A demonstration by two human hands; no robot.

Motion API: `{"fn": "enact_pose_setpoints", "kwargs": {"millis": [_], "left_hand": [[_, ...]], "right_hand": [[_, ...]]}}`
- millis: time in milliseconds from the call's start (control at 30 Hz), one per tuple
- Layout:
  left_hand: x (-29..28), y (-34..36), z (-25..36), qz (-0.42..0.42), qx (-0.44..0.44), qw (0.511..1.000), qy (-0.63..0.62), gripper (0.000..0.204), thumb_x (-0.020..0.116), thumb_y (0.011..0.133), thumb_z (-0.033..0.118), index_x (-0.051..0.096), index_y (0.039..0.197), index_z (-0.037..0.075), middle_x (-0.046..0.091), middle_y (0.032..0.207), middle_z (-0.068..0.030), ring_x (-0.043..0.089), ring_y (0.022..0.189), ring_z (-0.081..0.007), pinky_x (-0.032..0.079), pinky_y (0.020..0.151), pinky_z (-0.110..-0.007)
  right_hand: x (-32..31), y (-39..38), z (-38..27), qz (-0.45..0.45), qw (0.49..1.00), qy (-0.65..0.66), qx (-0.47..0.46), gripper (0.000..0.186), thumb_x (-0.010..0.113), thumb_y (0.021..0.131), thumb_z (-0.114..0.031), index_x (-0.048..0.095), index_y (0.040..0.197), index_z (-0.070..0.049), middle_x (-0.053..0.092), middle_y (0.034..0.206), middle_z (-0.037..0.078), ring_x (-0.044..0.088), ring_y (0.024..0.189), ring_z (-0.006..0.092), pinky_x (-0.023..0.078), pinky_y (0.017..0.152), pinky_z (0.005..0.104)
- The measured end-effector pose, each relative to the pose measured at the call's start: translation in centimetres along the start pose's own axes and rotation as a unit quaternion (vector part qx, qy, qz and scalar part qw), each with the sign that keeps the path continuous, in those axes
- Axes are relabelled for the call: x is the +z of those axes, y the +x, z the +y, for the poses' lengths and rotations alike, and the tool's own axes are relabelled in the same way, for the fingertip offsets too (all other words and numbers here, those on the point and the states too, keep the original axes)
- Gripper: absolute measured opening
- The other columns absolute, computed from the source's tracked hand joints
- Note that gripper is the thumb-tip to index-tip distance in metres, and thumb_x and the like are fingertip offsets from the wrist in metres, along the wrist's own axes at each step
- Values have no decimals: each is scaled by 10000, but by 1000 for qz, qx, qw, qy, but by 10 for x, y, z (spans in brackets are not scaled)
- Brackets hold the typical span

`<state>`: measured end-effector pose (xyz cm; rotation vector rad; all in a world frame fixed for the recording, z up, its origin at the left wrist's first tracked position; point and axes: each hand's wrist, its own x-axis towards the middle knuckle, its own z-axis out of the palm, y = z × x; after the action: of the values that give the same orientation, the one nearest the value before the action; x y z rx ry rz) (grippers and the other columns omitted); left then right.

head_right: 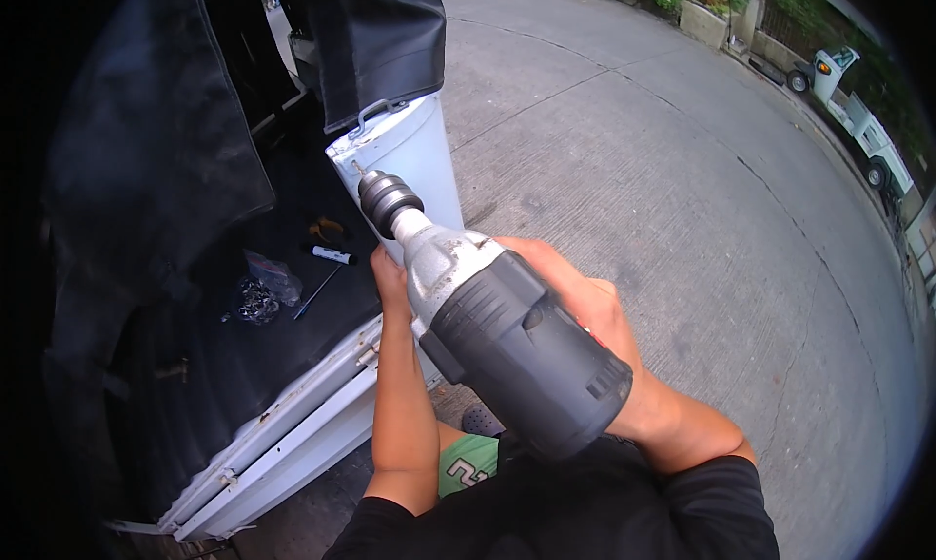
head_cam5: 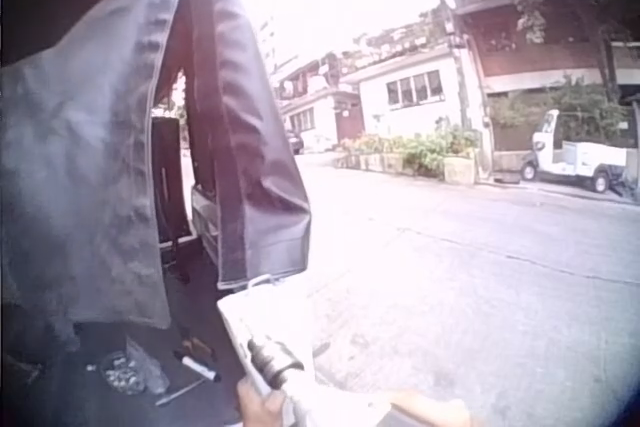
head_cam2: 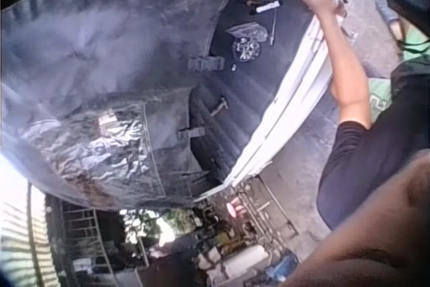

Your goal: The recorder marks positions on a vehicle component, drills holes into the vehicle body, and secures the component using screws.

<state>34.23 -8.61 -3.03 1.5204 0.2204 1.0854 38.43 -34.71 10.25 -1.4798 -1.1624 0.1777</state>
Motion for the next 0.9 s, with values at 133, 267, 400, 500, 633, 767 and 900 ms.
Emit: {"fn": "enact_pose_setpoints", "kwargs": {"millis": [133, 267, 400, 500, 633, 767, 900], "left_hand": [[-1, 0, -2, 1, -7, 1000, 8, 316, 819, 847, 199, 699, 1018, -37, 725, 925, -78, 675, 840, -152, 534, 788, -316], [0, 1, -3, -12, -14, 1000, -4, 303, 817, 850, 190, 699, 1014, -35, 725, 925, -76, 674, 837, -148, 533, 782, -310], [-3, 1, -5, -14, -13, 1000, -6, 292, 814, 853, 183, 699, 1011, -34, 727, 926, -76, 674, 835, -146, 533, 779, -309], [0, 1, -7, -18, -17, 1000, -13, 290, 812, 856, 183, 698, 1012, -34, 726, 923, -75, 675, 833, -146, 533, 776, -309], [1, -1, -6, -1, -16, 1000, -22, 286, 811, 857, 180, 697, 1011, -33, 722, 912, -75, 672, 827, -150, 531, 773, -313], [0, 0, -9, 5, -6, 1000, -12, 279, 810, 857, 179, 694, 1001, -29, 720, 903, -79, 668, 822, -148, 528, 769, -317], [-1, 1, -7, -2, -2, 1000, -13, 280, 813, 858, 185, 692, 995, -27, 719, 894, -78, 665, 813, -144, 527, 760, -314]], "right_hand": [[-4, 2, -7, -33, 998, -49, -11, 609, 800, 815, -155, 575, 1350, 32, 734, 1125, 150, 746, 1028, 215, 560, 886, 308], [-4, 2, -6, -19, 997, -64, -27, 612, 805, 808, -153, 575, 1346, 27, 736, 1107, 144, 745, 1026, 213, 558, 887, 307], [0, -1, -6, -3, 994, 76, 74, 603, 804, 810, -150, 579, 1341, 27, 738, 1109, 143, 747, 1023, 207, 558, 888, 308], [-1, -1, 0, -3, 1000, 0, -4, 590, 800, 816, -147, 585, 1338, 25, 740, 1114, 144, 749, 1020, 202, 556, 889, 306], [3, -1, -2, 5, 1000, 13, 22, 577, 792, 827, -143, 588, 1340, 25, 748, 1104, 142, 745, 1014, 187, 556, 888, 305], [-1, 1, -9, -6, 999, -40, 3, 566, 788, 832, -136, 589, 1337, 25, 751, 1095, 140, 741, 1014, 177, 557, 884, 304], [-4, 3, -13, -19, 999, -50, -4, 561, 786, 835, -135, 589, 1335, 26, 750, 1099, 142, 739, 1014, 175, 558, 882, 300]]}}
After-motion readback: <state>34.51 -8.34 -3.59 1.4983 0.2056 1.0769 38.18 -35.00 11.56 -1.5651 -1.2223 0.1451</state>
